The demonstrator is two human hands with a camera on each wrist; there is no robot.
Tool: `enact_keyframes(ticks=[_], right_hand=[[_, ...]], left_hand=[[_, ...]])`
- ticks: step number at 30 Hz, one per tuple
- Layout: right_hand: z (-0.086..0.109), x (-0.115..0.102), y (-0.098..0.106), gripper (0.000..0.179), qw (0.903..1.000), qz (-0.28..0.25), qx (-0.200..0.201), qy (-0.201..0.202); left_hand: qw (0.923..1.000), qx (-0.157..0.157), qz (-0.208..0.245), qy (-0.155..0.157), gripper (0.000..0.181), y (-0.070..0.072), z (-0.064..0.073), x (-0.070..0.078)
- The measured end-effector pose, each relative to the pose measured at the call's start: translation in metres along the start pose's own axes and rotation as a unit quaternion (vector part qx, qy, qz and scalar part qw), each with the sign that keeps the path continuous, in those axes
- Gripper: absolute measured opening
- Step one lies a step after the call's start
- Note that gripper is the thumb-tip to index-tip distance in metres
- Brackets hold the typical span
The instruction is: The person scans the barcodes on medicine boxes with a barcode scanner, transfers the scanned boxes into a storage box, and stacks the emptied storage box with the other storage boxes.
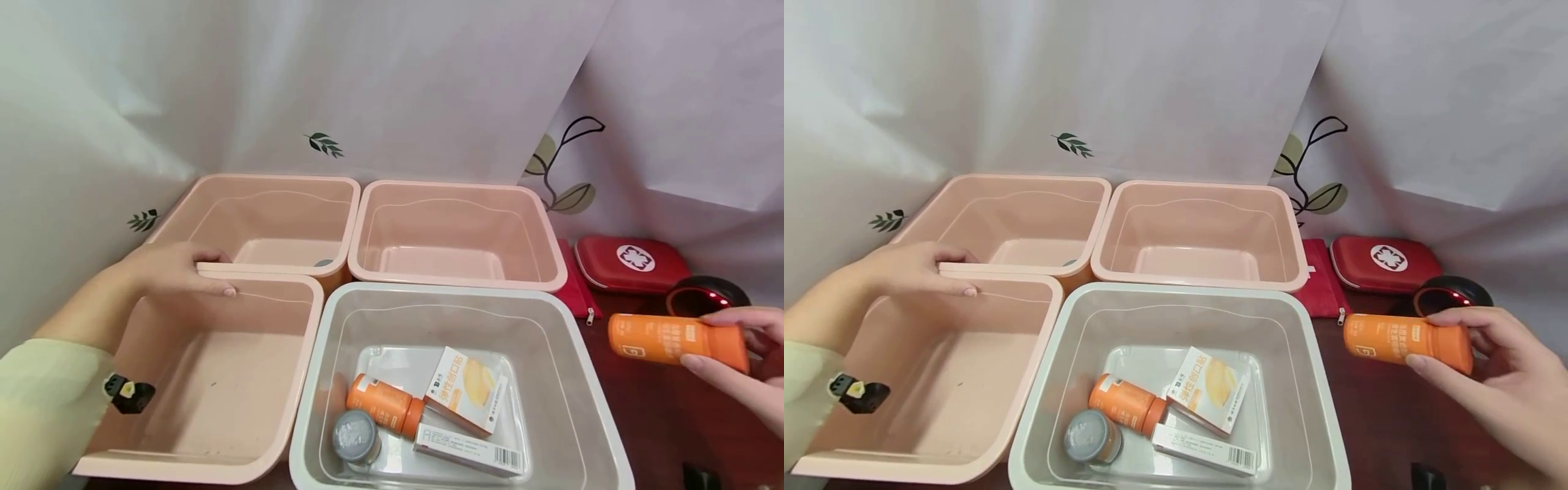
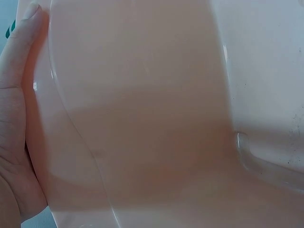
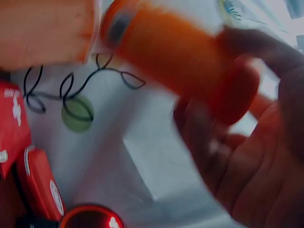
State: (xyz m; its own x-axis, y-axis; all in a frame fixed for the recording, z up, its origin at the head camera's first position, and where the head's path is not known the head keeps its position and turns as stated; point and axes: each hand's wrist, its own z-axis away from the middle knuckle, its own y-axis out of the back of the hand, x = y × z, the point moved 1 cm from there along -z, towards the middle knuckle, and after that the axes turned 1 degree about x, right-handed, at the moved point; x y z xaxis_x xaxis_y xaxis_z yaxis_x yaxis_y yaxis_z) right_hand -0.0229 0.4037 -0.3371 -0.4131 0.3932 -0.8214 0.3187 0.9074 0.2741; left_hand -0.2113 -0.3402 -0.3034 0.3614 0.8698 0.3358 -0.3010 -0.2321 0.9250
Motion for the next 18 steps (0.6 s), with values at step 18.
enact_keyframes(ticks=[18], right_hand=[[-0.001,0.022,0.009,0.064,0.9740,0.189,0.039,-0.118]], left_hand=[[0.9999,-0.003,-0.011,0.009,0.051,0.001,-0.001,0.000]])
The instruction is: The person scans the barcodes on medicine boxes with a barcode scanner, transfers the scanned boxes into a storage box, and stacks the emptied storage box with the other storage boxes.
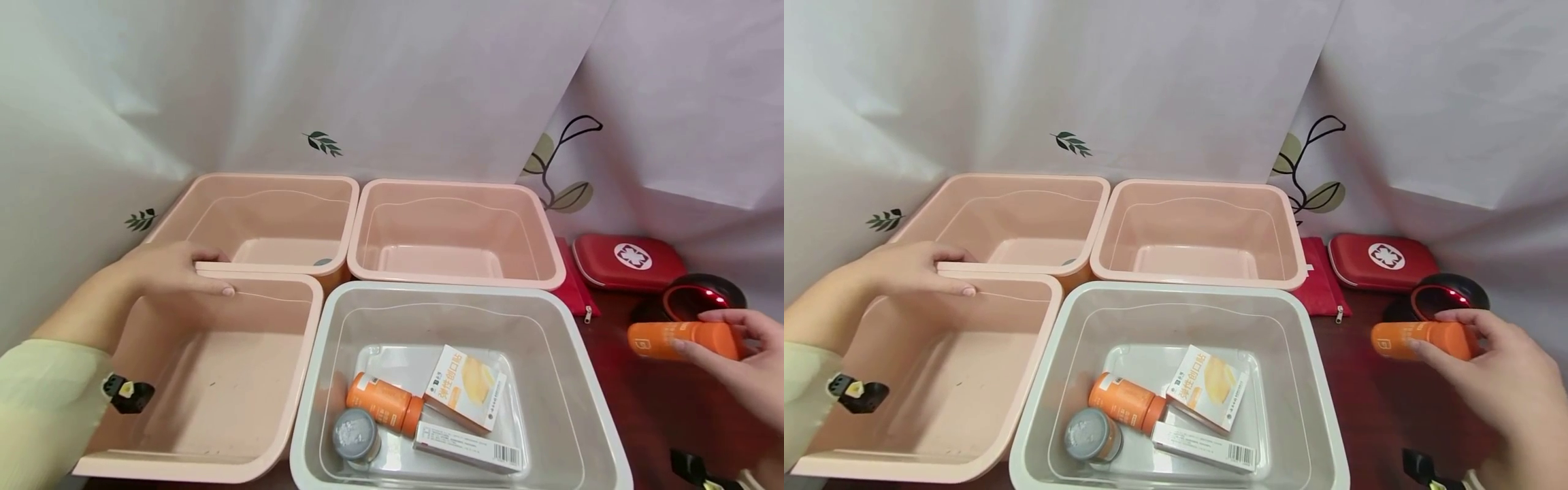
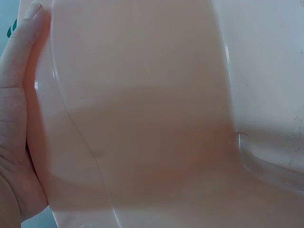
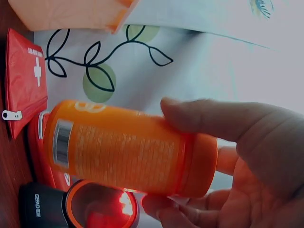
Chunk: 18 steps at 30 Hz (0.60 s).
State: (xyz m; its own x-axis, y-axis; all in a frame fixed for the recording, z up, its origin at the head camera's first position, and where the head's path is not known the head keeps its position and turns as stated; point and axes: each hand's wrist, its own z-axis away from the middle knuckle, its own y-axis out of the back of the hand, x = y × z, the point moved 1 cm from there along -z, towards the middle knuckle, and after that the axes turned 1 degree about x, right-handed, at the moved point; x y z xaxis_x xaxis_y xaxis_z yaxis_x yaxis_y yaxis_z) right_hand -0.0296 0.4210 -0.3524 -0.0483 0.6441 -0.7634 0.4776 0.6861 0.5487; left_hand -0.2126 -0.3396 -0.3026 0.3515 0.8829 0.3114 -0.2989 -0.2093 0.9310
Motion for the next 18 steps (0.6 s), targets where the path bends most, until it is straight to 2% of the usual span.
enact_keyframes(ticks=[7,11,15,18], right_hand=[[-0.0003,-0.0008,0.0006,0.069,0.9982,-0.044,0.038,-0.012],[-0.0019,-0.0017,0.0011,0.070,0.9972,-0.049,0.049,-0.026],[-0.0019,0.0004,0.0014,0.064,0.9947,0.000,0.069,-0.076],[-0.0012,0.0004,0.0006,0.068,0.9882,0.040,0.089,-0.118]], left_hand=[[1.0000,-0.002,0.001,-0.004,0.050,-0.0008,-0.0007,-0.0014],[1.0000,0.000,0.006,-0.003,0.048,-0.0009,-0.0001,-0.0016],[1.0000,0.001,0.004,-0.003,0.050,-0.0009,0.0006,-0.0018],[1.0000,0.001,0.005,-0.003,0.049,-0.0006,0.0004,-0.0018]])
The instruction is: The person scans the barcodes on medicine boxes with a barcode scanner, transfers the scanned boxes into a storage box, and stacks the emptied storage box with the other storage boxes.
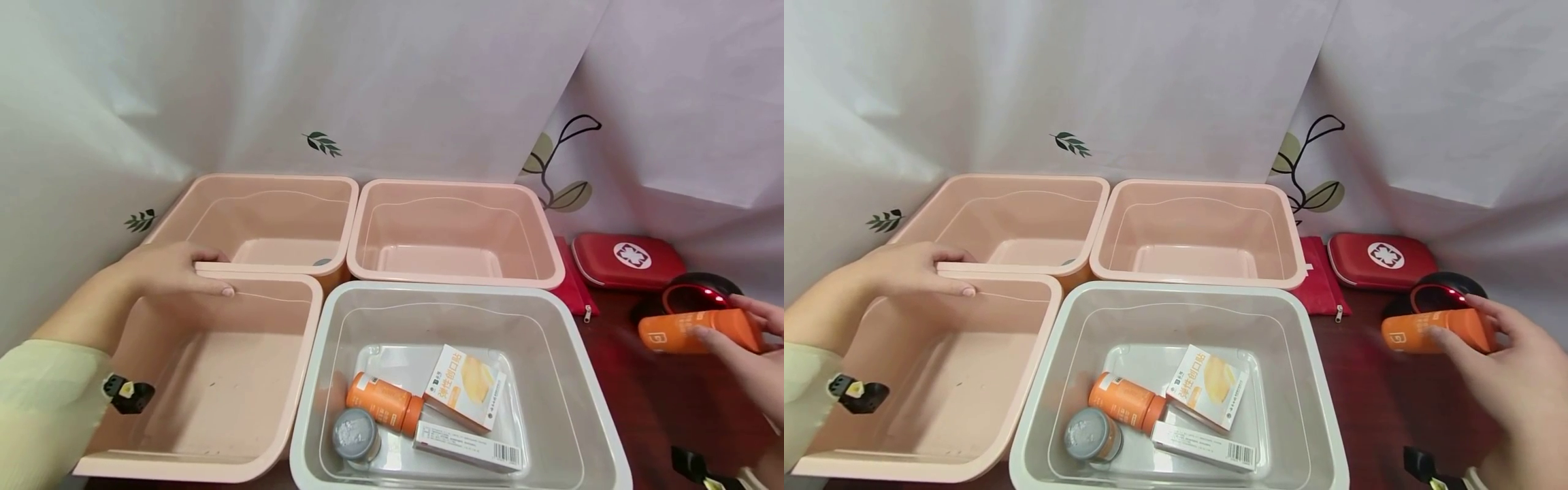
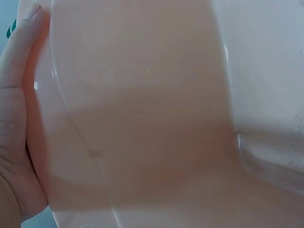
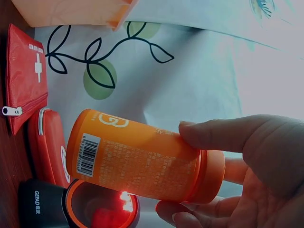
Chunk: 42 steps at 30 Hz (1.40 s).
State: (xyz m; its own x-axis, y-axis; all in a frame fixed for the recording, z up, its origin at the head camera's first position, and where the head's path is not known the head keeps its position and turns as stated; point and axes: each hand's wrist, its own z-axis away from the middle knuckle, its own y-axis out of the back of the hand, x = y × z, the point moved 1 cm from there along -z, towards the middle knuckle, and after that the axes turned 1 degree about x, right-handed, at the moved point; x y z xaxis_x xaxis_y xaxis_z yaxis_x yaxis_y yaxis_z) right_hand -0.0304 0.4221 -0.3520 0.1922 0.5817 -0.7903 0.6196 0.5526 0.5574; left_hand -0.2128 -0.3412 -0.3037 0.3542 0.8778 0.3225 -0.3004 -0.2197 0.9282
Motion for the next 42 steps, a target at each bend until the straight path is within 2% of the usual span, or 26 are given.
enact_keyframes(ticks=[3,9,18,21,24,25,27,28,31,32,35,39,42], right_hand=[[0.000,-0.003,0.000,0.067,0.9995,-0.003,0.025,-0.020],[0.004,-0.008,-0.001,0.065,0.9980,0.006,0.063,0.008],[0.007,-0.020,-0.002,0.062,0.9973,-0.016,0.068,0.021],[0.010,-0.032,-0.008,0.063,0.9972,-0.049,0.055,0.012],[0.012,-0.047,-0.015,0.066,0.9937,-0.101,0.039,0.027],[0.013,-0.051,-0.018,0.067,0.9884,-0.141,0.034,0.044],[0.015,-0.060,-0.021,0.067,0.9690,-0.230,0.015,0.088],[0.016,-0.065,-0.023,0.066,0.9561,-0.269,0.003,0.117],[0.014,-0.080,-0.029,0.063,0.9050,-0.375,-0.048,0.195],[0.013,-0.087,-0.031,0.062,0.8985,-0.375,-0.060,0.220],[0.007,-0.107,-0.036,0.060,0.9031,-0.312,-0.072,0.287],[-0.002,-0.134,-0.040,0.061,0.9181,-0.187,-0.068,0.343],[-0.011,-0.151,-0.043,0.064,0.9170,-0.138,-0.082,0.365]], left_hand=[[1.0000,-0.001,0.004,-0.003,0.047,0.000,0.000,-0.001],[1.0000,0.002,-0.002,-0.005,0.047,-0.001,0.000,0.000],[0.9999,-0.002,-0.012,0.002,0.052,-0.002,0.000,0.000],[0.9999,-0.003,-0.014,0.004,0.054,-0.001,0.002,-0.001],[0.9999,-0.004,-0.012,0.008,0.054,0.000,0.002,-0.001],[0.9999,-0.003,-0.011,0.008,0.055,0.000,0.001,-0.002],[1.0000,-0.003,-0.002,0.006,0.055,-0.001,0.000,-0.001],[1.0000,-0.003,0.001,0.004,0.055,0.000,-0.001,0.000],[1.0000,-0.002,0.003,-0.001,0.054,0.001,-0.003,0.000],[1.0000,-0.002,0.003,-0.001,0.054,0.000,-0.002,0.000],[1.0000,-0.004,0.004,0.002,0.054,0.000,-0.001,0.000],[0.9999,-0.006,0.007,0.005,0.054,0.001,0.000,0.000],[1.0000,-0.006,0.006,0.005,0.055,0.001,-0.001,0.000]])
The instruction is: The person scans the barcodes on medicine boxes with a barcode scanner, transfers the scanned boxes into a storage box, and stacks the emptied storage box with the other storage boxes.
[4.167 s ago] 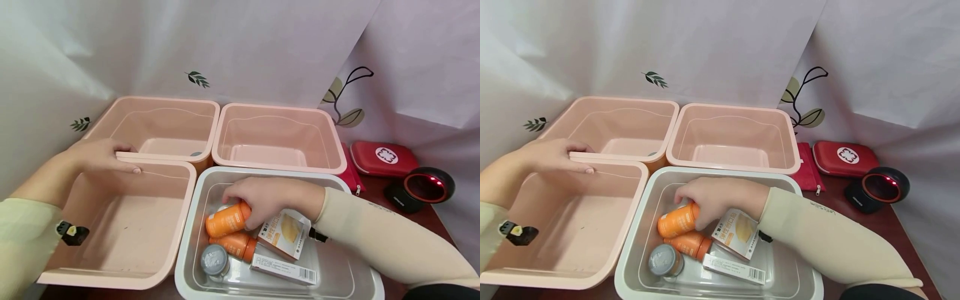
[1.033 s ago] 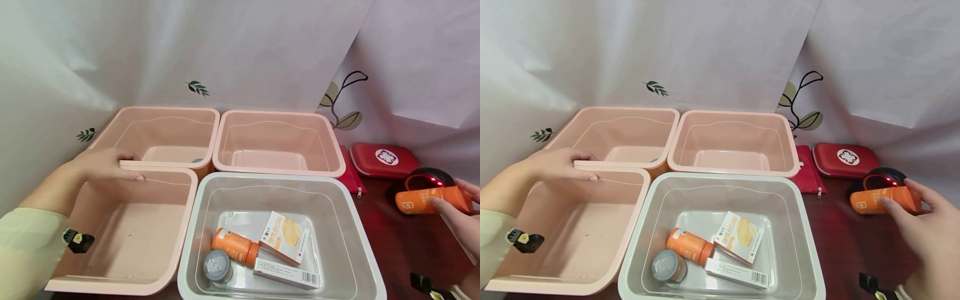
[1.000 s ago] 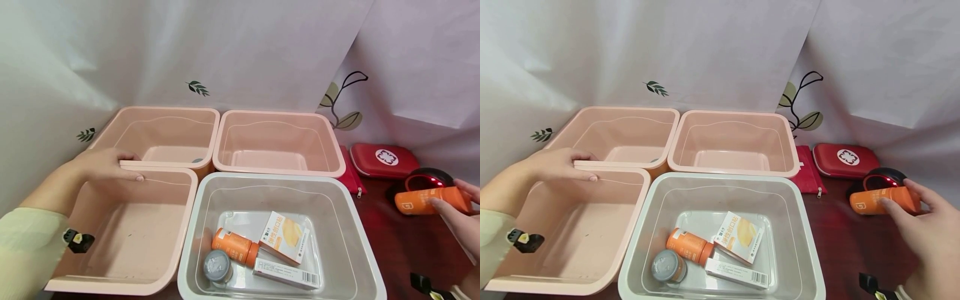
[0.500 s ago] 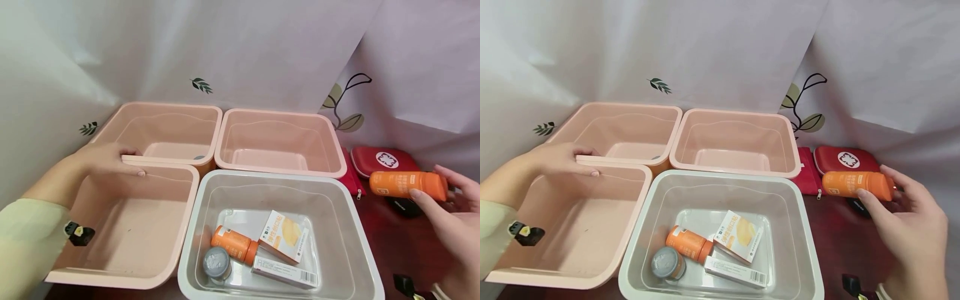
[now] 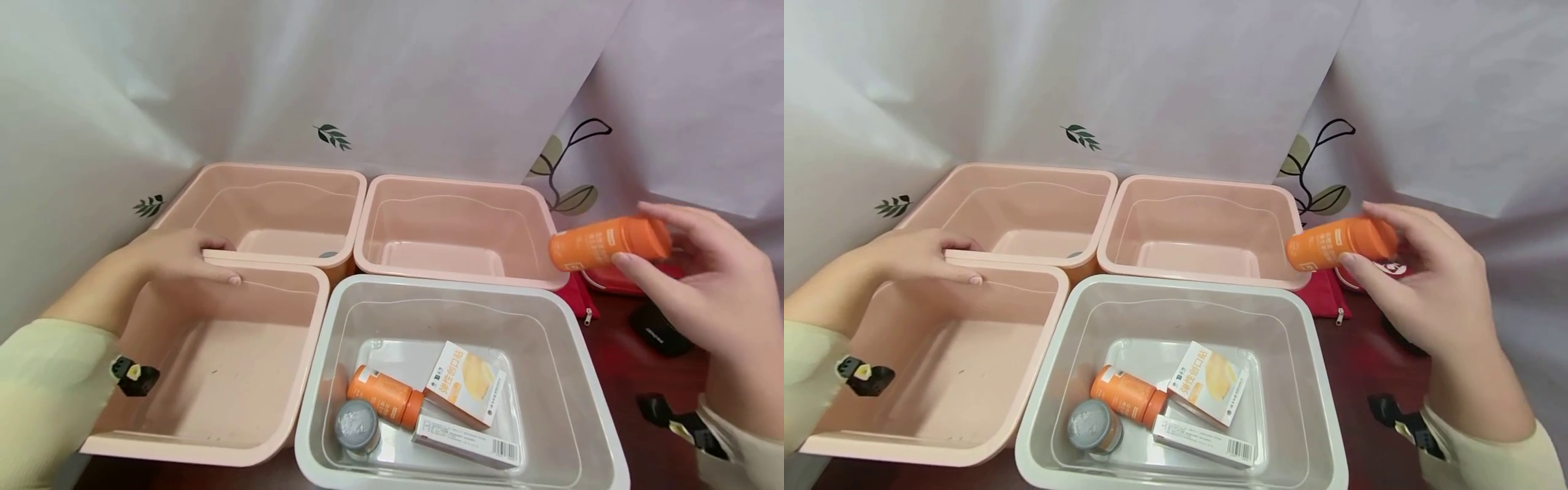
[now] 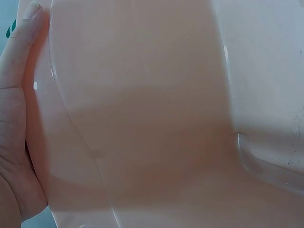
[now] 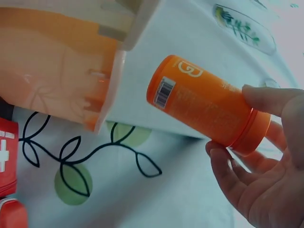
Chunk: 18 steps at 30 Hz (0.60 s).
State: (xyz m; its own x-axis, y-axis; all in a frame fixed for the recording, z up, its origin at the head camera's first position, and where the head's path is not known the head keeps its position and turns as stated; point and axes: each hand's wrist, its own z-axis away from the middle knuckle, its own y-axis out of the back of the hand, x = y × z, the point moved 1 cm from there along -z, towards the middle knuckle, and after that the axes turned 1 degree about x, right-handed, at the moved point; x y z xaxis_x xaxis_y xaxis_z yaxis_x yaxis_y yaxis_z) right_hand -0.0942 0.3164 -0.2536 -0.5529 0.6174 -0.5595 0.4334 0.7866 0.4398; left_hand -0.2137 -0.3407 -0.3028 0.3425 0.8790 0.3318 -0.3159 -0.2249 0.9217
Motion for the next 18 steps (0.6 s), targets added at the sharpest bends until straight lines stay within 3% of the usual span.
enact_keyframes(ticks=[5,12,14,18], right_hand=[[-0.037,-0.004,-0.010,0.068,0.9978,0.029,-0.060,0.011],[-0.073,-0.020,-0.033,0.059,0.9843,0.020,-0.158,-0.077],[-0.076,-0.030,-0.046,0.057,0.9793,0.028,-0.192,-0.056],[-0.083,-0.052,-0.076,0.057,0.9637,0.064,-0.253,0.056]], left_hand=[[1.0000,0.000,0.001,0.002,0.054,-0.001,-0.003,0.003],[1.0000,-0.005,0.004,-0.001,0.053,-0.002,-0.009,0.007],[1.0000,-0.005,0.005,-0.002,0.051,-0.003,-0.009,0.007],[1.0000,-0.005,0.003,0.002,0.050,-0.002,-0.006,0.004]])
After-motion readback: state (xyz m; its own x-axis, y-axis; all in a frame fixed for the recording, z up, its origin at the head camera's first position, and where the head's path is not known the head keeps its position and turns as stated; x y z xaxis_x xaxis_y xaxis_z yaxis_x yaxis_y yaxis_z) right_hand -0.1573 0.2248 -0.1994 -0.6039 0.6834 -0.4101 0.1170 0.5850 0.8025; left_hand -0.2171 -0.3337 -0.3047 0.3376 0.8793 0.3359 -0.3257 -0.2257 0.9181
